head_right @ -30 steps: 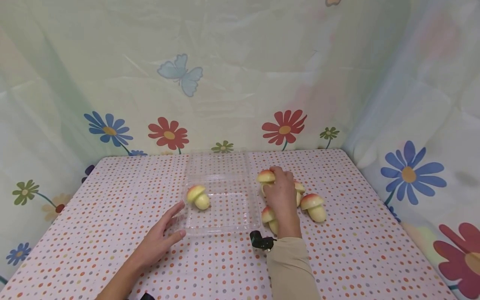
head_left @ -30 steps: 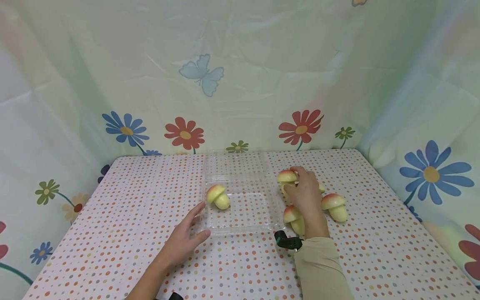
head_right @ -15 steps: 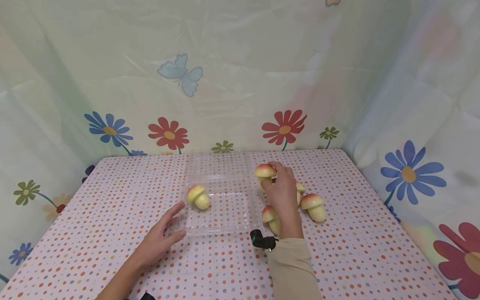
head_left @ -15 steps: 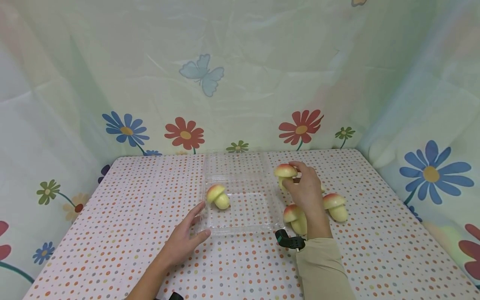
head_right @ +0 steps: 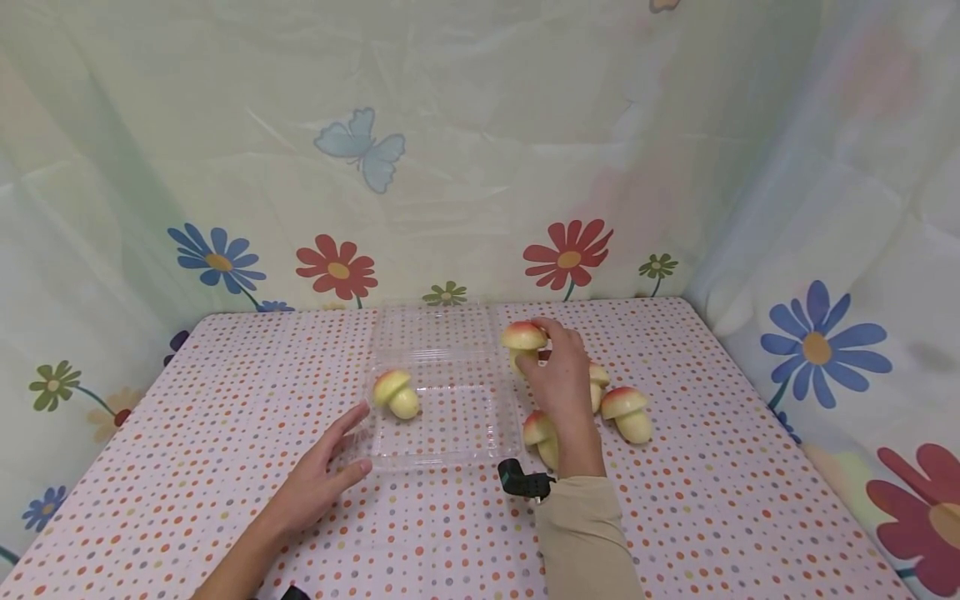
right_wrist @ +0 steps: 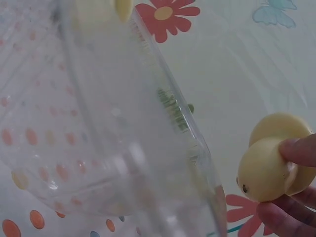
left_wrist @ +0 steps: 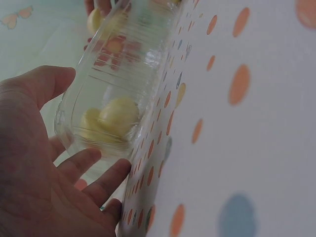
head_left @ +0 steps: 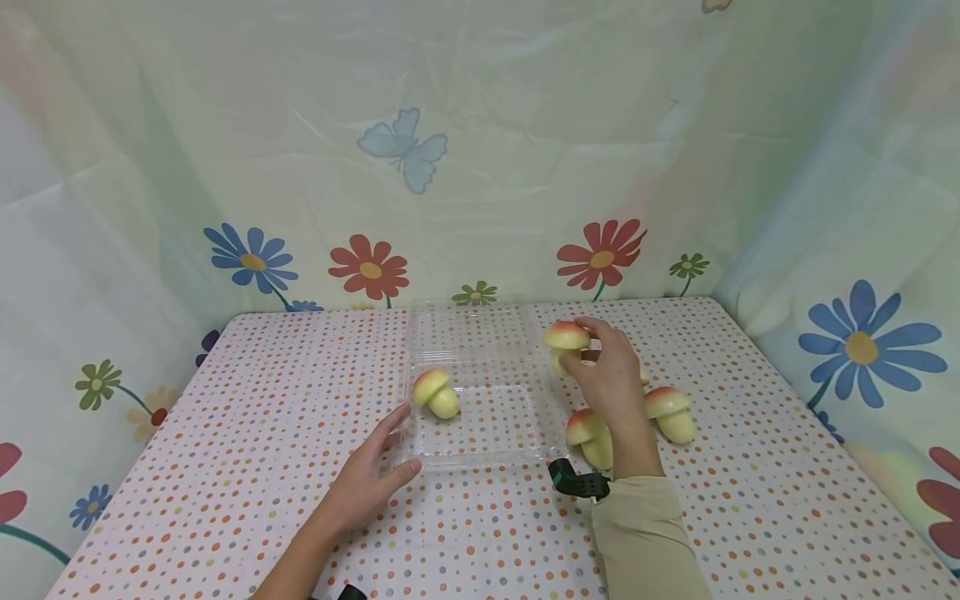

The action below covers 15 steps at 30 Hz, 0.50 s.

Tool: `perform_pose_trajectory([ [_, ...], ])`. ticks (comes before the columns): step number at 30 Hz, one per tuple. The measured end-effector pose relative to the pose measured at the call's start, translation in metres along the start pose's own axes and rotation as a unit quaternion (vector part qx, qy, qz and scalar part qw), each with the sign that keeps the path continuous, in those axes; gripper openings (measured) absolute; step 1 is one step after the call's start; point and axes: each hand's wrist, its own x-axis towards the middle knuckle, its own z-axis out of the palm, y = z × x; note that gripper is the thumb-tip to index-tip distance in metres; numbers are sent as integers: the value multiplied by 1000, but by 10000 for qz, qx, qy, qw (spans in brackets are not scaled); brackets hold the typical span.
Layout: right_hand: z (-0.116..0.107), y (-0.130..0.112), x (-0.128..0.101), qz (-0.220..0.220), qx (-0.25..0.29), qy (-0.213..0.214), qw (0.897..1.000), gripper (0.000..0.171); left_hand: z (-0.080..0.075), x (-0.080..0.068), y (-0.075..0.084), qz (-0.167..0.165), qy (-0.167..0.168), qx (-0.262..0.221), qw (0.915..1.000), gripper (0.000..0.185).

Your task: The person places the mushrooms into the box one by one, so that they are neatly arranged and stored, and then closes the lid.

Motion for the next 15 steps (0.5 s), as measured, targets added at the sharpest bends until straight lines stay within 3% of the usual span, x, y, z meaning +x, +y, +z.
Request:
perform_pose_trajectory([
  [15, 8, -6, 0, -370, 175, 47, 9991, 59, 0, 0, -1, 82, 13, 39, 10000, 77],
])
